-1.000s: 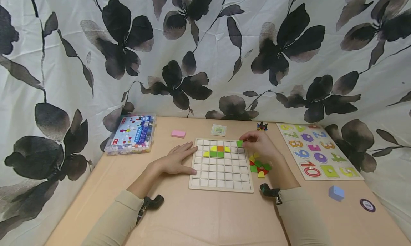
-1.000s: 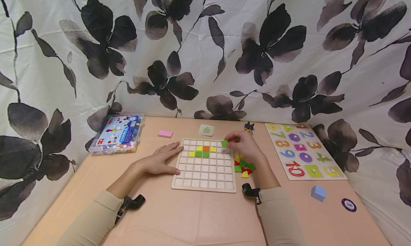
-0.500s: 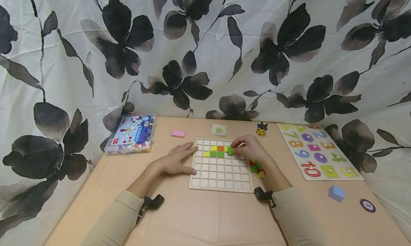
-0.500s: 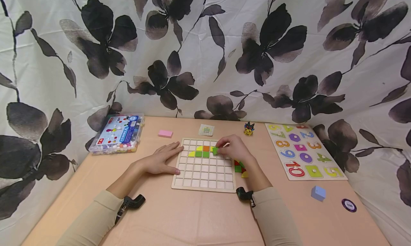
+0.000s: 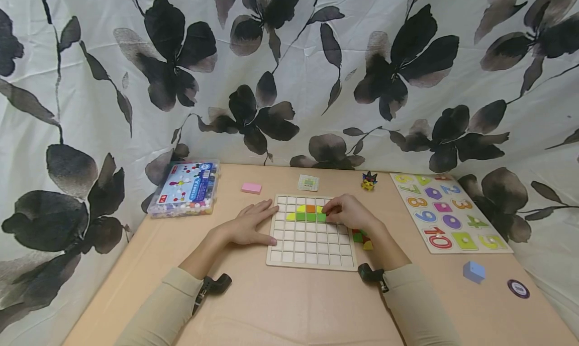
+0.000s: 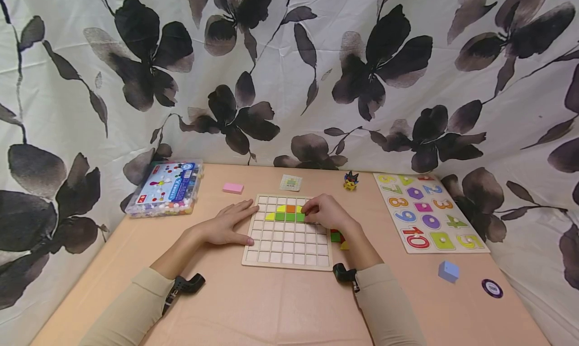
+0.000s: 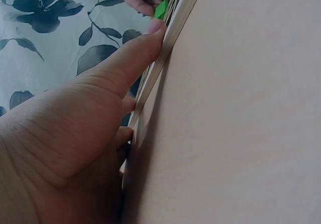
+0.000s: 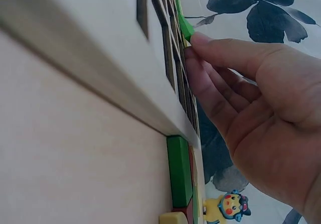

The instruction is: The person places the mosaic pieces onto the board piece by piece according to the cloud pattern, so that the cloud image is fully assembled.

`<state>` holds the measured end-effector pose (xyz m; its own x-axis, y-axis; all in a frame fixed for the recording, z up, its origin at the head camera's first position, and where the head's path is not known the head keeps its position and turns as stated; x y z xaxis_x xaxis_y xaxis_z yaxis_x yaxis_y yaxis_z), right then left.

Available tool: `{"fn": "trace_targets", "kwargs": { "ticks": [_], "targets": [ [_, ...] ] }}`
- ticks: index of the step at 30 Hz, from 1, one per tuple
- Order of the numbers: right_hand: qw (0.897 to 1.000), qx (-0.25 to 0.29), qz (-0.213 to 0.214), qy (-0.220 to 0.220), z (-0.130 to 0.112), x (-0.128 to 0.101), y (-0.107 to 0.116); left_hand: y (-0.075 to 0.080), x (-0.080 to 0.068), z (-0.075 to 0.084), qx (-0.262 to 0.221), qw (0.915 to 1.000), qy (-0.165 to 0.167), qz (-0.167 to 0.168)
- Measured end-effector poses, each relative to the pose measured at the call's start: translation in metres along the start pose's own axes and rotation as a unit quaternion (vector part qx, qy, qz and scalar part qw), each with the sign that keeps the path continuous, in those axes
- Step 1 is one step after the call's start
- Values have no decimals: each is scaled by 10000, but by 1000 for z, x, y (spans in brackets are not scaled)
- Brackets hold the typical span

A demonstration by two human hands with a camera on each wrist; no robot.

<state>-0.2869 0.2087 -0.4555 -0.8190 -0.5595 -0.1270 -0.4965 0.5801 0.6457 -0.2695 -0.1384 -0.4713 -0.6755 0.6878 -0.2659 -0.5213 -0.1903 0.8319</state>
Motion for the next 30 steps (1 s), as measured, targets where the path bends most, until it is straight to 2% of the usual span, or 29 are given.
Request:
{"fn": "trace_targets", "kwargs": {
  "ticks": [20, 24, 30],
  "targets": [
    [9998, -166, -64, -50, -2, -1, 1, 0, 2, -2, -4, 10000, 5, 15],
    [9997, -233, 13, 3, -2, -2, 4, 0, 1, -1, -4, 10000, 9, 21],
    [9987, -316, 364, 166, -11, -11, 17, 0, 1, -1, -13, 10000, 11, 23]
  ]
}}
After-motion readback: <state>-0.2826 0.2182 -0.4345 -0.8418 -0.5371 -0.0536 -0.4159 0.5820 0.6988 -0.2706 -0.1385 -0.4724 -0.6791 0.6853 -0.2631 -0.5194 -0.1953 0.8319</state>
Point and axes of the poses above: each hand's wrist, its own x-axis towards the middle knuckle, its own y-axis out of the back of the hand, z = x × y, the point moved 1 cm from there along x, towards the middle knuckle, and after that the axes turned 11 degrees about -z, right-handed, at the moved point
